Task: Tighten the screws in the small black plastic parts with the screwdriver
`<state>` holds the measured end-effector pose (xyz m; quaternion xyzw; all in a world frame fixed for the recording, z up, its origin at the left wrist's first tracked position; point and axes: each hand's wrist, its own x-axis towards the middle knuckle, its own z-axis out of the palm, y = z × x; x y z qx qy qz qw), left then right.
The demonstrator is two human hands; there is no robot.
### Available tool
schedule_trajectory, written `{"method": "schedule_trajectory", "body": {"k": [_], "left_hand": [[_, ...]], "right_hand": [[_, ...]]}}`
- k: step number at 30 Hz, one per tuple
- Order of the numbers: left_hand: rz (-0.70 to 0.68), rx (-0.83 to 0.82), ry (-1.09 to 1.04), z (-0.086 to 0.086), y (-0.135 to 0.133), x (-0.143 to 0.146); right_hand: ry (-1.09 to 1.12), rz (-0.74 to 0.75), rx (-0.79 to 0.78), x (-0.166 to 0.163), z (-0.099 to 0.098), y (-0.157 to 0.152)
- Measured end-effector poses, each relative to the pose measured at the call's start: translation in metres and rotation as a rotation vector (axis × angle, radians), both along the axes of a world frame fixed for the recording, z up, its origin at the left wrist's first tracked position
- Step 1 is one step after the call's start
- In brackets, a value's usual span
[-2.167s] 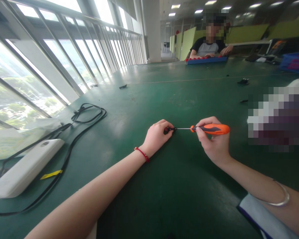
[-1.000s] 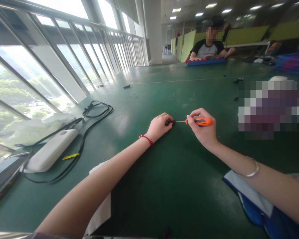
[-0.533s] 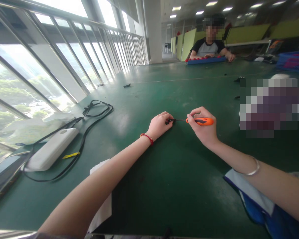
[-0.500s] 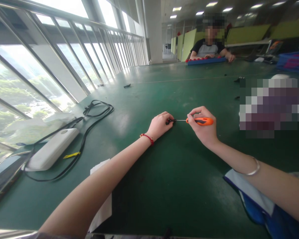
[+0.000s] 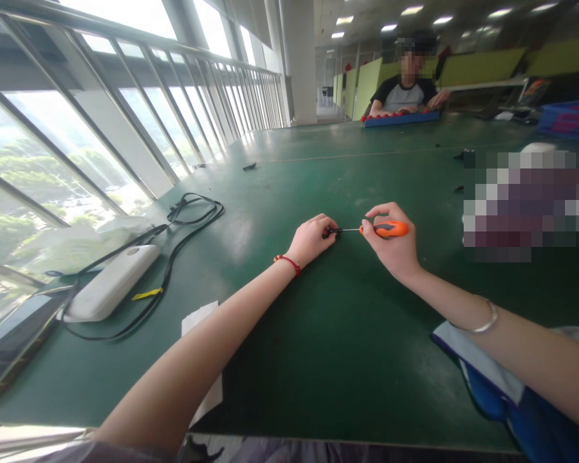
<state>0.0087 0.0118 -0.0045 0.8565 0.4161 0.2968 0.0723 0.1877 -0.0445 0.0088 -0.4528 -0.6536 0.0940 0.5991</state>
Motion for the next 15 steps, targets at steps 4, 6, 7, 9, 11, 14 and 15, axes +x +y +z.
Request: {"method": "schedule_trajectory", "body": {"k": [4,6,7,9,11,14,15], "left_hand": [[-0.001,-0.009,-0.002,-0.0001,0.0003,0.0003],[0.002,-0.013,-0.004,0.0002,0.0001,0.0005],[0.003,-0.014,-0.004,0.0005,-0.0001,0.0005],[0.005,-0.013,-0.002,0.001,-0.0006,0.0005],[0.004,-0.014,0.002,0.0013,-0.0012,0.0003],[0.004,-0.014,0.01,0.0016,-0.0025,0.0],[0.006,-0.016,0.012,0.0017,-0.0029,-0.0001]], "right_hand": [[0.067,0.015,0.064,-0.0001,0.0002,0.0013],[0.025,-0.018,0.047,-0.0003,0.0015,0.0],[-0.008,-0.034,0.028,-0.0005,0.0022,-0.0011],[-0.067,-0.03,-0.004,-0.0013,0.0032,-0.0033],[-0.07,-0.015,0.011,-0.0025,0.0031,-0.0049],[-0.011,0.019,0.08,-0.004,0.0017,-0.0052],[0.0,0.018,0.096,-0.0042,0.0013,-0.0051]]}}
